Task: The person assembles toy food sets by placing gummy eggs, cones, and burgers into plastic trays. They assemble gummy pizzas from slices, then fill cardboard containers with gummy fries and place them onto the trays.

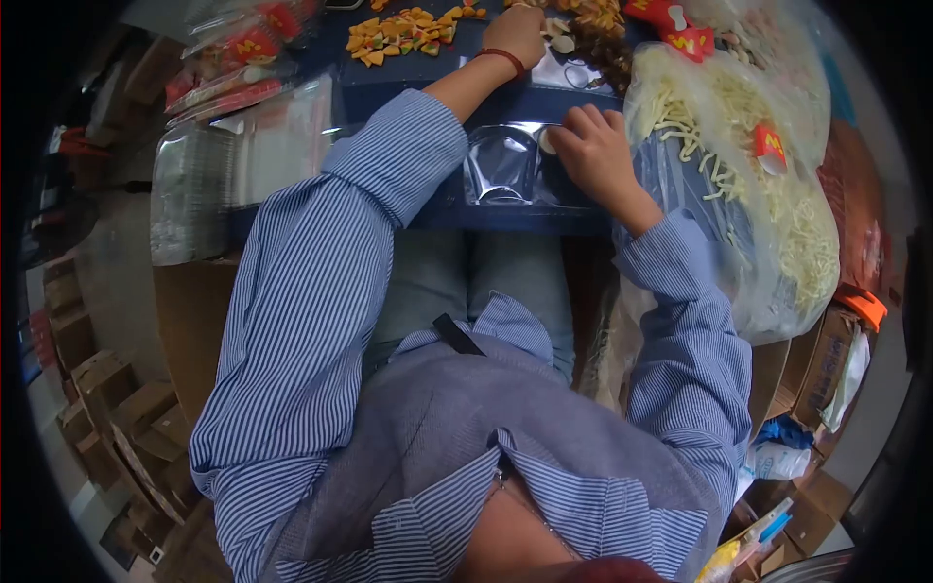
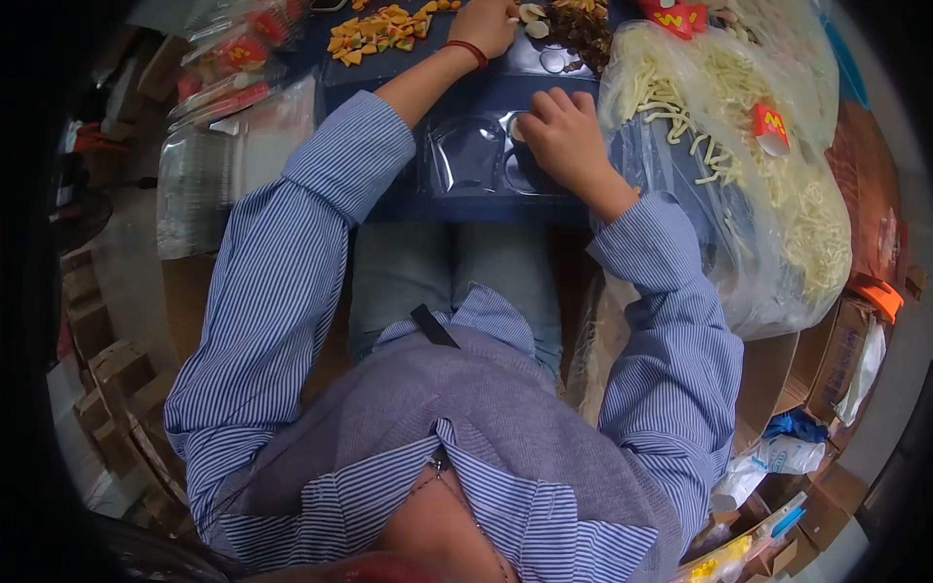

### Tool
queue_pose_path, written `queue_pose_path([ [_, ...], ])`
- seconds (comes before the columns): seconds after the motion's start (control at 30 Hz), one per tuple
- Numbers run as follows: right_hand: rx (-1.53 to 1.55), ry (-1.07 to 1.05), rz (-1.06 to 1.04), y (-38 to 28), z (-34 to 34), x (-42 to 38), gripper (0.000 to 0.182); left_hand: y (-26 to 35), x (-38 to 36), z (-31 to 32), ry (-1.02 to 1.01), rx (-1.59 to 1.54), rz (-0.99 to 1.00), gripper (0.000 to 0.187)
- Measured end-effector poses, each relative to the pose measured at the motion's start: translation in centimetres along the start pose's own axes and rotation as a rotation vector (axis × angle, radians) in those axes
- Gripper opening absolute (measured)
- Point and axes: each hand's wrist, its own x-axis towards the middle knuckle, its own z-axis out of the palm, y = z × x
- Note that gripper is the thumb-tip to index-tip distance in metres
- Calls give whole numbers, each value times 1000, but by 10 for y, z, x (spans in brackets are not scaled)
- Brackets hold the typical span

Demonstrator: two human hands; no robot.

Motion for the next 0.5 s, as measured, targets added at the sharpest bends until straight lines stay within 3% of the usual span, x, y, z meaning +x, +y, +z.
queue_pose_path([
  [0.1,0,47,64,-15,-4,-6,10,-18,-28,-41,-22,-76,-41,18],
  [0.17,21,49,82,-25,-7,-9,19,-32,-72,-83,-43,-126,-68,18],
  [0.23,-5,104,138,-38,-12,-8,42,-34,-107,-100,-86,-242,-141,18],
  [0.27,8,110,134,-49,-13,-6,42,-44,-137,-108,-123,-332,-201,19],
  [0.4,301,-146,-30,-115,-18,16,66,-80,-192,-97,-99,-168,-328,15],
  [0.5,248,-279,-79,-137,1,20,71,-91,-198,-85,23,-184,-279,14],
])
